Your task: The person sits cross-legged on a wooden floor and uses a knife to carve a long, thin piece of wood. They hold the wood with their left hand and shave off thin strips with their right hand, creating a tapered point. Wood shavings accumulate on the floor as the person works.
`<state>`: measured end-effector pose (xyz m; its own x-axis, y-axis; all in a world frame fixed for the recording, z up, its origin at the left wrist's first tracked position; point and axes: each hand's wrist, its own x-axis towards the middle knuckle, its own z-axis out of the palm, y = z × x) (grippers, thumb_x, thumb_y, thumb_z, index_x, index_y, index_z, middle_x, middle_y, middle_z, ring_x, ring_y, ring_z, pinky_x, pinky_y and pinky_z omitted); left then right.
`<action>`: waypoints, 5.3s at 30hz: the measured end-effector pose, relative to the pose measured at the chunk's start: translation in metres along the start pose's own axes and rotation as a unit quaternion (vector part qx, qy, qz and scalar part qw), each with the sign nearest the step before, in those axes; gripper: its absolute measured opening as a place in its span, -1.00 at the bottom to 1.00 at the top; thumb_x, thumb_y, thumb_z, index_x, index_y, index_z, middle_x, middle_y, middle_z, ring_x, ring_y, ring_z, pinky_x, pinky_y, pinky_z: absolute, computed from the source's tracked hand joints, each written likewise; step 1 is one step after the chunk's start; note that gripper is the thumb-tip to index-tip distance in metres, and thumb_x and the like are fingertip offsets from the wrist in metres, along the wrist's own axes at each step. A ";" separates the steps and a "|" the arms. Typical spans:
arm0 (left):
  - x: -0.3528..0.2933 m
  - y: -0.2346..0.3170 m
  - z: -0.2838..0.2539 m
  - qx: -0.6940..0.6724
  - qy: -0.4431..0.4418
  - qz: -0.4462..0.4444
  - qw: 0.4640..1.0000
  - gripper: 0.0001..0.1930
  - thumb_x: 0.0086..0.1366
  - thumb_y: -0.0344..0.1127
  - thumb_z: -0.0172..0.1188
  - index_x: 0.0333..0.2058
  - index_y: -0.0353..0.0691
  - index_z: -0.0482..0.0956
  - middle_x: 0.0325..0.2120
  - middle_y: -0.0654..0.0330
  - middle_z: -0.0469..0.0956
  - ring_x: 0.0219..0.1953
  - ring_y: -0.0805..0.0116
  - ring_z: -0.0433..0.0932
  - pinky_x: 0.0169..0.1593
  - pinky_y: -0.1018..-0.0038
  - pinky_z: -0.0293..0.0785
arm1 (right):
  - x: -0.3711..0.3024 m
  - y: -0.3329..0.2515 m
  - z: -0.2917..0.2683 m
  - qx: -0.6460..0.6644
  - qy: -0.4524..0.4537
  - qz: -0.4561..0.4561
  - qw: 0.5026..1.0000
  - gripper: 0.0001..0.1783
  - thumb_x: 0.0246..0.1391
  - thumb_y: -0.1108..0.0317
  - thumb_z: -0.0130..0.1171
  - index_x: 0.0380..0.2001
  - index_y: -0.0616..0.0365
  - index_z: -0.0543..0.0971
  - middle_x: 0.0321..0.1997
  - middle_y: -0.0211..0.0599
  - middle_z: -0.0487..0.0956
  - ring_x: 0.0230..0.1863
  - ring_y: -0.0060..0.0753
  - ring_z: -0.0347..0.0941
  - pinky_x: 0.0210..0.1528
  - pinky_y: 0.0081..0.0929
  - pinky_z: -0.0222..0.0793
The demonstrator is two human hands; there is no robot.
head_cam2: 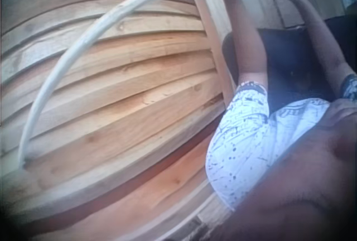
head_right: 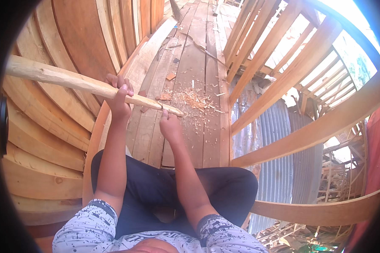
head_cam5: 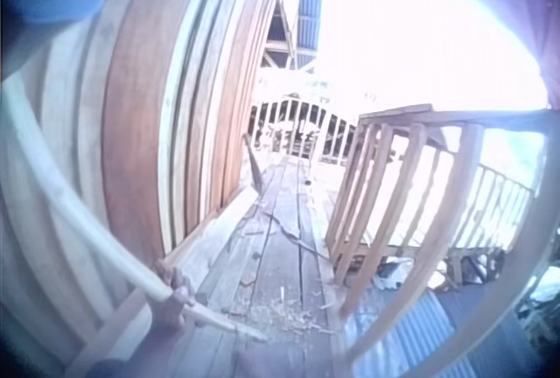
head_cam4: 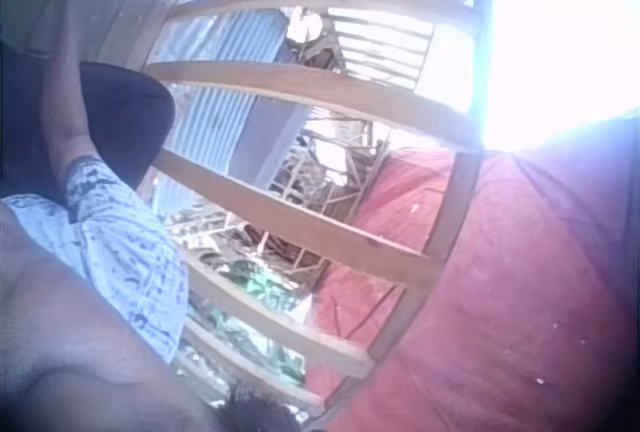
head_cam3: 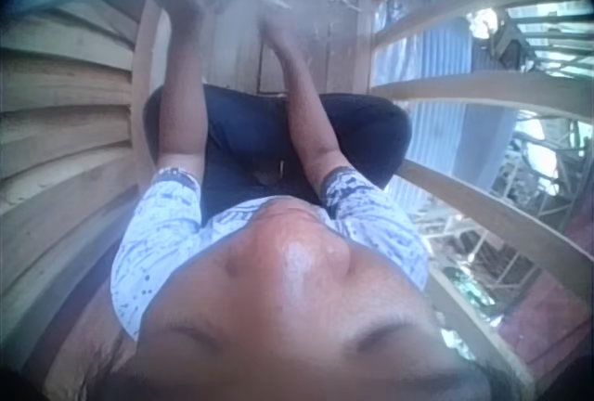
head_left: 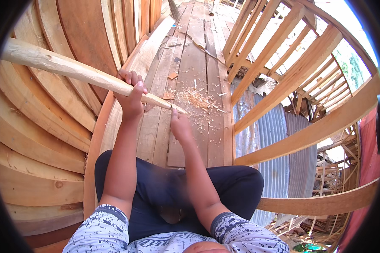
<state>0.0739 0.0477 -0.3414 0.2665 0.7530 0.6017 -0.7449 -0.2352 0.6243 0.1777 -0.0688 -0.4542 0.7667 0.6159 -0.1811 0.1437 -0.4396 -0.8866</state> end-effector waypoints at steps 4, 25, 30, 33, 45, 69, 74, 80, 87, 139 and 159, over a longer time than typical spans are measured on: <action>0.002 0.002 0.005 0.010 0.002 -0.005 1.000 -0.67 0.08 -0.51 0.11 -0.35 -0.07 0.11 -0.57 0.33 0.15 -0.58 0.52 0.23 -0.42 0.58 0.30 | -0.020 -0.034 0.011 0.050 0.054 -0.163 0.984 -0.35 0.40 -0.02 -0.16 -0.60 0.35 0.41 -0.76 -0.19 0.32 -0.71 -0.28 0.22 -0.53 -0.19 0.18; -0.001 -0.003 0.000 0.027 0.038 0.000 0.999 -0.68 0.15 -0.55 0.12 -0.34 -0.07 0.12 -0.56 0.35 0.17 -0.58 0.53 0.28 -0.42 0.55 0.35 | 0.026 0.057 0.004 -0.029 0.044 0.113 0.992 -0.38 0.37 0.05 -0.21 -0.43 0.41 0.59 -0.38 0.27 0.60 -0.22 0.25 0.57 -0.13 0.03 0.40; 0.001 -0.003 0.005 -0.018 0.039 0.023 0.999 -0.69 0.12 -0.65 0.10 -0.40 -0.11 0.17 -0.56 0.39 0.16 -0.56 0.65 0.18 -0.48 0.64 0.43 | -0.005 -0.005 0.022 0.036 0.072 -0.095 0.992 -0.36 0.41 0.03 -0.20 -0.63 0.31 0.43 -0.71 -0.22 0.43 -0.68 -0.24 0.20 -0.51 -0.18 0.17; 0.000 -0.001 0.011 -0.014 0.043 0.019 0.999 -0.68 0.12 -0.64 0.13 -0.41 -0.10 0.17 -0.56 0.41 0.16 -0.55 0.66 0.17 -0.47 0.64 0.41 | 0.014 0.023 0.024 0.038 0.107 -0.088 0.990 -0.35 0.41 0.01 -0.21 -0.65 0.29 0.41 -0.74 -0.27 0.38 -0.69 -0.29 0.23 -0.53 -0.18 0.16; 0.001 0.001 0.021 0.124 0.098 0.015 0.987 -0.68 0.21 -0.51 0.25 -0.37 -0.12 0.20 -0.54 0.35 0.26 -0.56 0.53 0.36 -0.39 0.50 0.48 | 0.021 0.014 0.014 0.038 0.069 -0.082 0.994 -0.38 0.38 0.08 -0.18 -0.59 0.41 0.45 -0.58 0.15 0.52 -0.50 0.10 0.44 -0.32 -0.02 0.29; 0.000 -0.002 0.016 0.184 0.172 0.039 0.967 -0.72 0.22 -0.43 0.31 -0.38 -0.16 0.30 -0.57 0.31 0.34 -0.55 0.50 0.46 -0.38 0.52 0.47 | 0.017 -0.011 0.012 0.076 0.012 -0.084 0.993 -0.36 0.38 -0.01 -0.21 -0.55 0.35 0.47 -0.64 -0.05 0.45 -0.55 -0.16 0.41 -0.42 -0.07 0.30; -0.003 -0.001 0.027 0.137 0.140 0.031 0.980 -0.70 0.21 -0.51 0.26 -0.32 -0.17 0.25 -0.54 0.30 0.31 -0.55 0.50 0.42 -0.39 0.49 0.49 | 0.043 0.072 0.000 -0.009 0.098 0.087 0.991 -0.39 0.38 0.01 -0.18 -0.51 0.36 0.52 -0.61 -0.03 0.51 -0.51 -0.06 0.47 -0.38 -0.05 0.31; 0.002 0.004 0.015 0.084 0.130 0.034 0.987 -0.68 0.17 -0.57 0.24 -0.40 -0.12 0.22 -0.54 0.35 0.27 -0.53 0.61 0.28 -0.43 0.56 0.42 | 0.011 -0.001 0.002 0.030 -0.031 -0.013 0.999 -0.41 0.39 -0.07 -0.22 -0.39 0.26 0.49 -0.62 -0.24 0.43 -0.67 -0.32 0.33 -0.65 -0.25 0.21; 0.001 0.001 0.006 0.007 0.010 -0.016 1.000 -0.67 0.10 -0.61 0.09 -0.36 -0.06 0.13 -0.55 0.34 0.17 -0.56 0.54 0.27 -0.39 0.53 0.39 | 0.031 0.044 0.002 0.006 0.013 0.015 1.000 -0.39 0.39 0.05 -0.21 -0.44 0.41 0.55 -0.40 0.25 0.59 -0.27 0.19 0.58 -0.20 -0.04 0.40; 0.005 -0.003 0.012 -0.058 -0.038 -0.041 0.997 -0.70 0.02 -0.45 0.10 -0.40 -0.01 0.13 -0.63 0.35 0.16 -0.60 0.54 0.19 -0.46 0.61 0.26 | 0.008 0.028 -0.016 -0.023 0.029 -0.032 0.999 -0.38 0.37 0.02 -0.23 -0.36 0.37 0.62 -0.28 0.32 0.59 -0.16 0.37 0.52 -0.04 0.14 0.39; 0.005 0.004 0.000 -0.019 -0.044 -0.022 0.999 -0.72 0.09 -0.42 0.12 -0.40 0.01 0.15 -0.61 0.37 0.17 -0.59 0.55 0.20 -0.44 0.61 0.27 | -0.027 -0.041 -0.022 -0.085 -0.023 -0.022 0.996 -0.36 0.38 0.03 -0.27 -0.28 0.43 0.60 -0.21 0.29 0.62 -0.09 0.31 0.55 0.01 0.10 0.42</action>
<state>0.0726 0.0501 -0.3360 0.3501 0.7051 0.6167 -0.7537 -0.1789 0.6324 0.1652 -0.0819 -0.4034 0.7286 0.6642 -0.1673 0.2827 -0.5141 -0.8098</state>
